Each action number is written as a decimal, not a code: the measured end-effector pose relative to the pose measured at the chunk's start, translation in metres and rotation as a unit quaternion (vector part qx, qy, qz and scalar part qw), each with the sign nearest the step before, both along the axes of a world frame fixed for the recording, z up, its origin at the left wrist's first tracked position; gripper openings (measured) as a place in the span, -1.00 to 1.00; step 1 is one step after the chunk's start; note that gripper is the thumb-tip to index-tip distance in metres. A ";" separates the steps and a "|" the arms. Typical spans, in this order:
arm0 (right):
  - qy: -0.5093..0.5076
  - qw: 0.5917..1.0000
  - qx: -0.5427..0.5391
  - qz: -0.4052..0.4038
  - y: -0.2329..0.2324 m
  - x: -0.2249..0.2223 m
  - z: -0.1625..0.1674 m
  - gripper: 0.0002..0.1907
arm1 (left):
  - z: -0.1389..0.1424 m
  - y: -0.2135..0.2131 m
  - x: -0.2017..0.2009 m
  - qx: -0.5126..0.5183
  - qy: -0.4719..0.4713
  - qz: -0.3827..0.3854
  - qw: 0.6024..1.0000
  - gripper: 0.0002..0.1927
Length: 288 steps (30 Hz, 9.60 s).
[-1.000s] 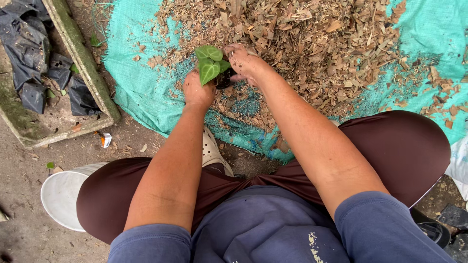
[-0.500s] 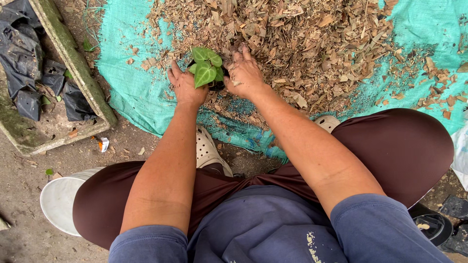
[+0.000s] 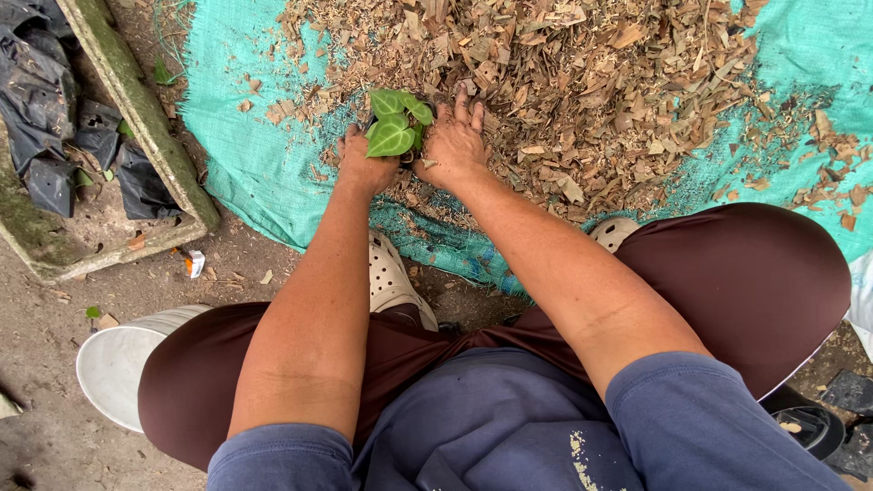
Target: The person sits on the ground and fills a black plastic grow bag with wood-chip potting medium from a pile on a tarp. They place a small seedling into the bag, add more medium around it, and press the medium down with their hands to secure the plant.
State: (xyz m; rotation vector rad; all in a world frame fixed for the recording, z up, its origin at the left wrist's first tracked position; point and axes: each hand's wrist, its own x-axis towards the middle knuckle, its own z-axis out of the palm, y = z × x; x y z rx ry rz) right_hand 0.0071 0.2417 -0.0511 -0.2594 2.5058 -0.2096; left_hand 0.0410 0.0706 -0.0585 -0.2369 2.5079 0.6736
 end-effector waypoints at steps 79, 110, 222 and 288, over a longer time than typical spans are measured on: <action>0.048 0.971 0.117 -0.205 0.195 -0.033 0.000 -0.15 | -0.013 0.011 0.020 0.337 0.113 0.160 0.921 -0.07; 0.005 0.934 -0.273 -0.229 0.026 0.042 0.094 -0.57 | -0.020 0.013 0.013 0.029 0.176 -0.047 0.983 -0.54; 0.053 0.966 -0.244 -0.067 0.029 0.005 0.068 -0.51 | -0.026 0.006 0.006 0.208 0.078 -0.001 0.975 -0.60; -0.162 0.955 -0.156 -0.193 0.018 -0.120 0.098 -0.35 | -0.002 0.022 0.017 0.346 0.189 0.187 0.900 -0.07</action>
